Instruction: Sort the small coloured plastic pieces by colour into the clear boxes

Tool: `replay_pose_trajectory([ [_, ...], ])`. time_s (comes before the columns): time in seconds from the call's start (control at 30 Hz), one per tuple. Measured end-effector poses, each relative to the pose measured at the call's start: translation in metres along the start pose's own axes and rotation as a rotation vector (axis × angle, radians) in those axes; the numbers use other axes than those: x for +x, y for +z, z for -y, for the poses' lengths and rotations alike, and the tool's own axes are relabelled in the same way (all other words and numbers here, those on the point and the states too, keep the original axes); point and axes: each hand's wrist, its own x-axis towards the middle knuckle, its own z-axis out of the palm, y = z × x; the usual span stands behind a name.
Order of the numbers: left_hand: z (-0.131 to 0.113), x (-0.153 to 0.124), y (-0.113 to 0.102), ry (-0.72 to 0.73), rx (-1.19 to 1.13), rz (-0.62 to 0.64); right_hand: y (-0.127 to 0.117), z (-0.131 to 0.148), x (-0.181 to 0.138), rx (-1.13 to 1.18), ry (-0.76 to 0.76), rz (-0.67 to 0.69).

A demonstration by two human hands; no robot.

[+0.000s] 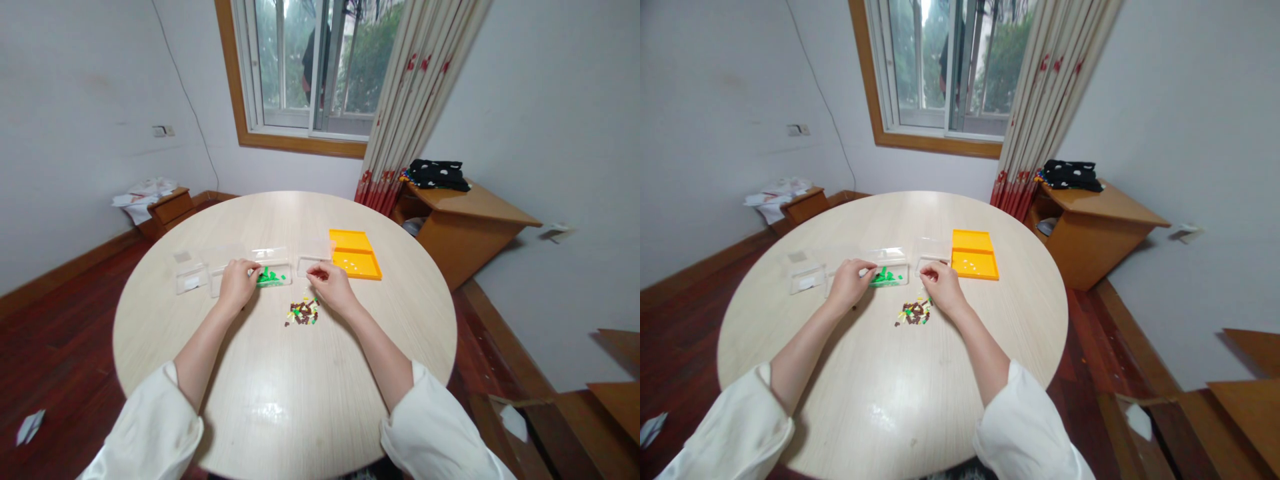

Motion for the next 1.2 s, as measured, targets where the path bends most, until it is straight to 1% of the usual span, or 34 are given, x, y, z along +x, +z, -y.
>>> replay_pose_trajectory([
  [0.17,-0.009,0.006,0.001,0.04,0.133,0.047,-0.003,-0.003,0.002,-0.071,-0.001,-0.021],
  [0.27,-0.012,0.007,0.001,0.034,0.226,0.078,-0.008,-0.009,0.006,-0.12,0.005,-0.091],
  [0.37,-0.013,0.007,0.001,0.002,0.263,0.095,-0.013,-0.016,0.01,-0.162,0.025,-0.16],
  [0.5,-0.015,0.007,-0.001,-0.039,0.273,0.127,-0.015,-0.023,0.013,-0.201,0.065,-0.186],
  [0.6,-0.015,0.007,-0.001,-0.028,0.273,0.117,-0.015,-0.027,0.014,-0.232,0.08,-0.196],
  [0.73,-0.01,0.008,0.0,-0.008,0.231,0.079,-0.014,-0.029,0.015,-0.241,0.051,-0.215],
  [0.9,-0.002,0.01,-0.002,-0.032,0.197,0.012,-0.014,-0.025,0.014,-0.244,0.019,-0.215],
  [1.1,-0.001,0.009,-0.001,-0.103,0.172,0.051,-0.011,-0.02,0.013,-0.234,-0.023,-0.192],
  [1.2,-0.002,0.008,0.003,-0.126,0.156,0.045,-0.011,-0.018,0.012,-0.238,-0.035,-0.182],
])
